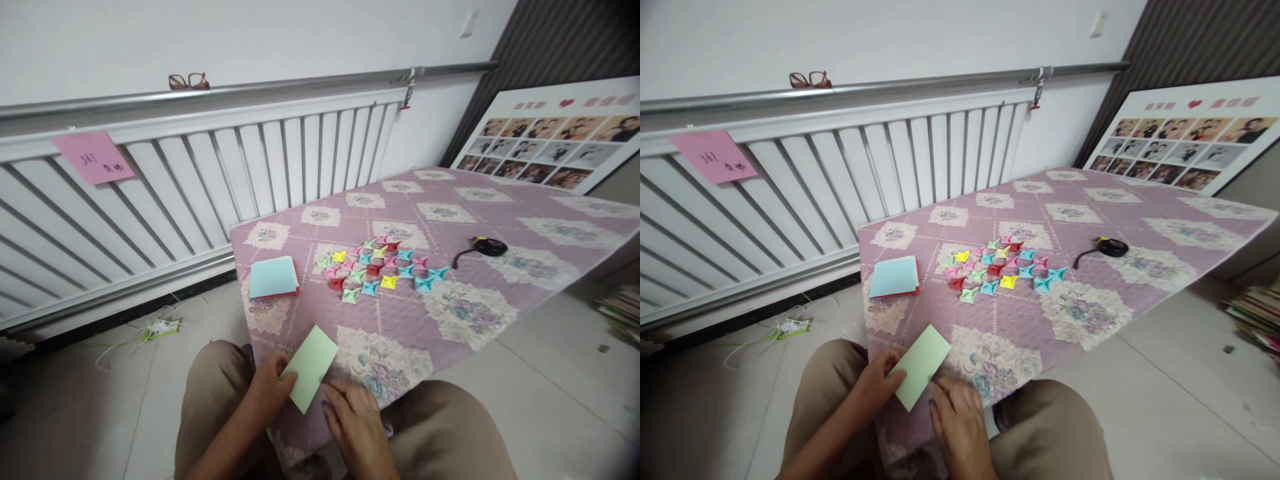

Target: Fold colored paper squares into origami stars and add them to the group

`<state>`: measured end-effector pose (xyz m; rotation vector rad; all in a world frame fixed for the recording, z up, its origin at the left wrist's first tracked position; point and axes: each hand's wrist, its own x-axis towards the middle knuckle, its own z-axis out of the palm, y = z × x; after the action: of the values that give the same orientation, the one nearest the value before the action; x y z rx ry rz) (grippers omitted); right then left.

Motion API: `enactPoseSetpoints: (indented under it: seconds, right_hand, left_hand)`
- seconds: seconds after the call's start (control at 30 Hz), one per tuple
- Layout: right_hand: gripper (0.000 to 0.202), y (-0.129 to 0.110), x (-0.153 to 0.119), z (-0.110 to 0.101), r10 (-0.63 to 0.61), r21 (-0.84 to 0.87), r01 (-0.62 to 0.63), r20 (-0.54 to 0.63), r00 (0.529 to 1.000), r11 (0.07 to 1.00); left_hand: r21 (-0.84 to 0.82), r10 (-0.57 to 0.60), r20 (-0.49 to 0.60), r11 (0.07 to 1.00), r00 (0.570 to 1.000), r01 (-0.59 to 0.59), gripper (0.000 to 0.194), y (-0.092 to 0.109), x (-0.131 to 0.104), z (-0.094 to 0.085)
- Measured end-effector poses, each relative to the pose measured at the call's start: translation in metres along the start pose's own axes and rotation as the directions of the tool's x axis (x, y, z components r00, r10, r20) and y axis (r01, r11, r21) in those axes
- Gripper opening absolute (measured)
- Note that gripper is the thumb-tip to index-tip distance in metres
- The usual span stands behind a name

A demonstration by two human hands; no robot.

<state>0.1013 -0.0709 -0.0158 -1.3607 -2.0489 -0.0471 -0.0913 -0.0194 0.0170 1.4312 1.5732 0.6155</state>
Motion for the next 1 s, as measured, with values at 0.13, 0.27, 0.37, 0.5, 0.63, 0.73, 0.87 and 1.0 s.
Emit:
enactPoseSetpoints:
  seconds: [0.13,0.27,0.37,0.5,0.63,0.73,0.87,1.0]
  right_hand:
    - [0.028,-0.006,0.004,0.006,-0.019,-0.009,0.019,-0.018,1.000,1.000]
    - [0.024,-0.004,0.007,0.010,-0.029,0.009,0.030,-0.022,0.999,1.000]
    - [0.022,0.001,0.005,0.010,-0.060,0.034,0.061,-0.012,0.998,0.998]
    - [0.022,0.009,0.002,0.005,-0.083,0.040,0.084,-0.037,0.996,0.996]
    - [0.025,0.015,0.000,0.001,-0.064,0.059,0.066,-0.044,0.997,0.996]
    - [0.024,0.019,-0.003,0.002,-0.053,0.060,0.052,0.020,0.998,0.997]
    - [0.022,0.022,-0.007,0.005,-0.061,0.061,0.057,0.071,0.996,0.996]
    - [0.022,0.024,-0.009,0.004,-0.046,0.080,0.039,0.087,0.995,0.996]
  left_hand:
    - [-0.294,-0.109,0.086,0.947,0.990,0.130,0.036,-0.008,-0.007,0.006]
    - [-0.343,-0.130,0.148,0.923,0.980,0.174,0.057,-0.013,-0.020,0.014]
    - [-0.344,-0.107,0.196,0.923,0.975,0.171,0.057,-0.016,-0.033,0.013]
    - [-0.175,0.031,0.087,0.984,0.996,-0.015,0.039,-0.021,-0.043,0.001]
    - [0.249,0.361,-0.043,0.907,0.931,-0.340,0.037,-0.025,-0.044,-0.007]
    - [0.429,0.506,0.050,0.768,0.861,-0.477,0.047,-0.023,-0.042,0.000]
    - [0.500,0.574,0.045,0.695,0.817,-0.516,0.036,-0.017,-0.034,0.017]
    - [0.490,0.559,0.024,0.716,0.829,-0.497,0.021,-0.017,-0.024,0.023]
